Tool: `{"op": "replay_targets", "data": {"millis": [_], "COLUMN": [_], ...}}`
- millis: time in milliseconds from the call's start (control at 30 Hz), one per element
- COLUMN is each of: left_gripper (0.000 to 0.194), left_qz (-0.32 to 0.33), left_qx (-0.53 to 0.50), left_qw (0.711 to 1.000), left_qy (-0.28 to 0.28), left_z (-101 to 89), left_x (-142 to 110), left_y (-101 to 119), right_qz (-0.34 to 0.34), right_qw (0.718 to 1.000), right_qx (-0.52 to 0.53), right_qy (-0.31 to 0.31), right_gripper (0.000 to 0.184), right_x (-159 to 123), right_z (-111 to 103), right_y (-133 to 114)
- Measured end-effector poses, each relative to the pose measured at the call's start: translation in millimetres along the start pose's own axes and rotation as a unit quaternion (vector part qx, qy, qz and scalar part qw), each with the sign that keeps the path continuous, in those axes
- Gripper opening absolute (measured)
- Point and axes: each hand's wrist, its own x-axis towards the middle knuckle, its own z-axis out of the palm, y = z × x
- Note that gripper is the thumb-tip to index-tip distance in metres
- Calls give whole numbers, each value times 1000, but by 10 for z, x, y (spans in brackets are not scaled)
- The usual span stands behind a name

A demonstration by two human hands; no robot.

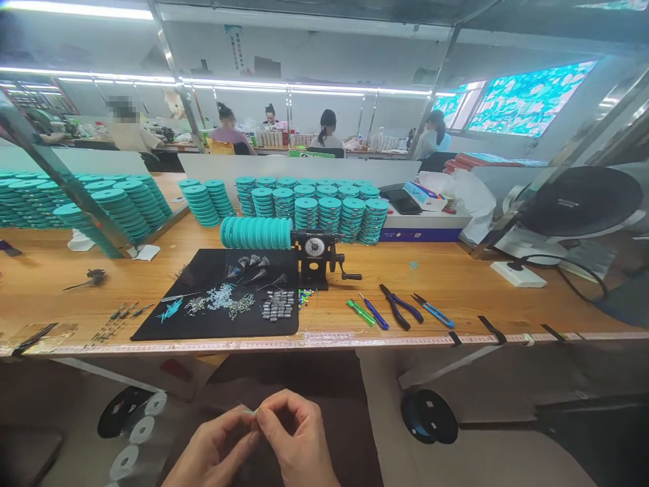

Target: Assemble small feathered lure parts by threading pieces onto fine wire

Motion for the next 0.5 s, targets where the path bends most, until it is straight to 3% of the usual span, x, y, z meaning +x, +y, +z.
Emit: {"op": "replay_targets", "data": {"millis": [100,267,367,500], "left_gripper": [27,36,35,27], "left_qz": [86,-7,-37,-19], "left_qx": [71,-65,-107,-84], "left_qw": [991,995,990,994], "left_qy": [77,70,80,67], "left_z": [-48,-70,-62,-70], "left_x": [-2,24,58,92], "left_y": [96,48,10,35], "right_qz": [0,29,34,31], "right_qw": [1000,988,991,997], "right_qx": [9,109,102,39], "right_qy": [29,104,79,52], "right_gripper": [37,41,44,45], "right_x": [7,8,-13,-44], "right_z": [9,51,88,124], "right_y": [53,233,261,207]}}
